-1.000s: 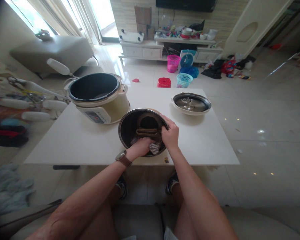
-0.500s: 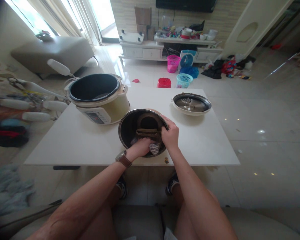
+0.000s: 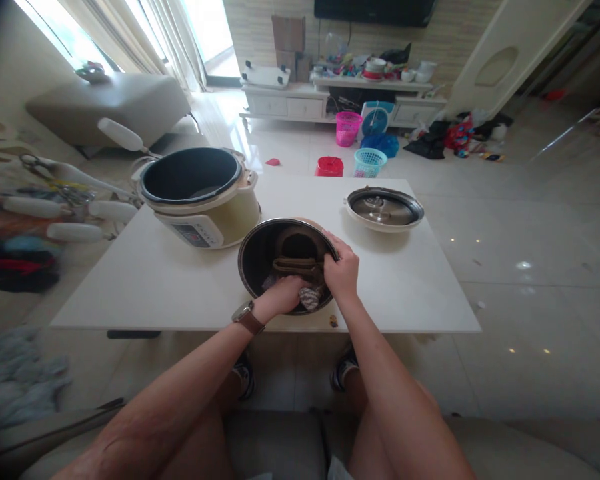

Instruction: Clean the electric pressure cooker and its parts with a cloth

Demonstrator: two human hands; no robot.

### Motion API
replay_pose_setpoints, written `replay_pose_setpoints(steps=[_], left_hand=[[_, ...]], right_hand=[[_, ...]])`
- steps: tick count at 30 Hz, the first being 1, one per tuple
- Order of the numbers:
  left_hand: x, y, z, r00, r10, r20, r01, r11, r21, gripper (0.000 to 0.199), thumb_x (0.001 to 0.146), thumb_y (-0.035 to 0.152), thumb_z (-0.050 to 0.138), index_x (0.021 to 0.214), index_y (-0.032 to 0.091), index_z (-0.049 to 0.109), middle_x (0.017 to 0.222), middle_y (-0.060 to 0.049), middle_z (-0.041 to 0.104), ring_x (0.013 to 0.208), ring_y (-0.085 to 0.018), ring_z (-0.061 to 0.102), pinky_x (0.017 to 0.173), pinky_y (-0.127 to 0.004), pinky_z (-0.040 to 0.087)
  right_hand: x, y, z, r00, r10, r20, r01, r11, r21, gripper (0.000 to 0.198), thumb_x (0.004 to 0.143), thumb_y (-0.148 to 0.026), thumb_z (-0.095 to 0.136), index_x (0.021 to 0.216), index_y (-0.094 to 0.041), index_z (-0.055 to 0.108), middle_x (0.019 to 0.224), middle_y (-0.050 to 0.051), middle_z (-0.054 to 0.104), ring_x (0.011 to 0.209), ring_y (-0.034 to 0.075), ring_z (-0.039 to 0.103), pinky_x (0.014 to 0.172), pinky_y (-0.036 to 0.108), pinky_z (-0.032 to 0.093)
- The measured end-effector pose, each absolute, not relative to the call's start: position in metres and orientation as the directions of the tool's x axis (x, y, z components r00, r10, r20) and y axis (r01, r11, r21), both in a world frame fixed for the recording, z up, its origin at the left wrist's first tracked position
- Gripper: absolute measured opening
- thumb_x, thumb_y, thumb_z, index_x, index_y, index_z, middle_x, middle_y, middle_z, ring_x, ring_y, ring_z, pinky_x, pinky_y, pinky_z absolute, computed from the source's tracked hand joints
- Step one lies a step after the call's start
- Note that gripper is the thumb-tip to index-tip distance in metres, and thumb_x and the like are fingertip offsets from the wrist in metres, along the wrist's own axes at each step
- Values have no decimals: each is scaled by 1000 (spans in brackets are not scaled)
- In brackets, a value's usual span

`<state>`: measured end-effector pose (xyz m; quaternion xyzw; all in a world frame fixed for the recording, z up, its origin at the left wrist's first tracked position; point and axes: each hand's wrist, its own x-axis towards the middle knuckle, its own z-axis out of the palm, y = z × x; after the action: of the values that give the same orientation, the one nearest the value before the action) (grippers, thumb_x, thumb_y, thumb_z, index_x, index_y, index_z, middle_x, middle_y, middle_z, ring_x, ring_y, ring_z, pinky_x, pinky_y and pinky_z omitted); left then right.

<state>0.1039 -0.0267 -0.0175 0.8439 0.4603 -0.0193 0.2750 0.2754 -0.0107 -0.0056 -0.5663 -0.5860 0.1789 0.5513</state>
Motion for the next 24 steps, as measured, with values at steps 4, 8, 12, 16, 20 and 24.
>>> replay_pose_setpoints(steps=[4, 8, 12, 16, 20, 24], left_hand=[[104, -26, -18, 586, 762, -275, 778, -435, 454, 55, 92, 2, 53, 131, 31, 79, 129, -11, 79, 125, -27, 74, 111, -39, 53], [104, -26, -18, 582, 765, -275, 780, -430, 455, 55, 92, 2, 53, 131, 30, 79, 128, -12, 80, 124, -28, 74, 111, -40, 54], [105, -27, -17, 579, 765, -282, 786, -431, 444, 54, 93, 3, 52, 131, 30, 79, 129, -13, 79, 125, -28, 74, 113, -42, 53], [104, -27, -16, 581, 764, -279, 784, -433, 445, 55, 93, 2, 52, 131, 32, 79, 130, -12, 79, 127, -28, 73, 114, -43, 51], [104, -27, -15, 574, 767, -287, 791, -429, 436, 55, 93, 2, 53, 131, 32, 79, 129, -12, 79, 125, -28, 74, 114, -42, 52], [105, -27, -16, 573, 768, -287, 790, -424, 442, 56, 91, 0, 54, 129, 31, 79, 129, -12, 80, 125, -29, 74, 113, -41, 52]], right_hand=[[275, -11, -3, 239, 862, 448, 464, 304, -832, 56, 76, -12, 54, 122, -27, 82, 130, 0, 80, 126, 26, 74, 121, 49, 52], [274, -11, -3, 236, 860, 452, 459, 311, -832, 56, 76, -12, 54, 123, -26, 82, 131, 1, 80, 126, 26, 74, 121, 48, 52], [275, -11, -5, 246, 862, 443, 453, 302, -839, 55, 76, -13, 55, 122, -26, 82, 130, 1, 80, 125, 26, 74, 120, 48, 52], [276, -10, -6, 251, 860, 445, 450, 303, -840, 55, 76, -13, 55, 122, -27, 82, 130, 0, 80, 124, 26, 74, 120, 48, 52], [276, -10, -6, 251, 858, 447, 461, 300, -835, 55, 76, -13, 55, 121, -27, 83, 129, -1, 80, 124, 26, 75, 120, 49, 53], [275, -11, -5, 250, 855, 454, 471, 302, -829, 54, 77, -13, 54, 121, -26, 83, 130, 1, 80, 124, 27, 75, 119, 48, 54]])
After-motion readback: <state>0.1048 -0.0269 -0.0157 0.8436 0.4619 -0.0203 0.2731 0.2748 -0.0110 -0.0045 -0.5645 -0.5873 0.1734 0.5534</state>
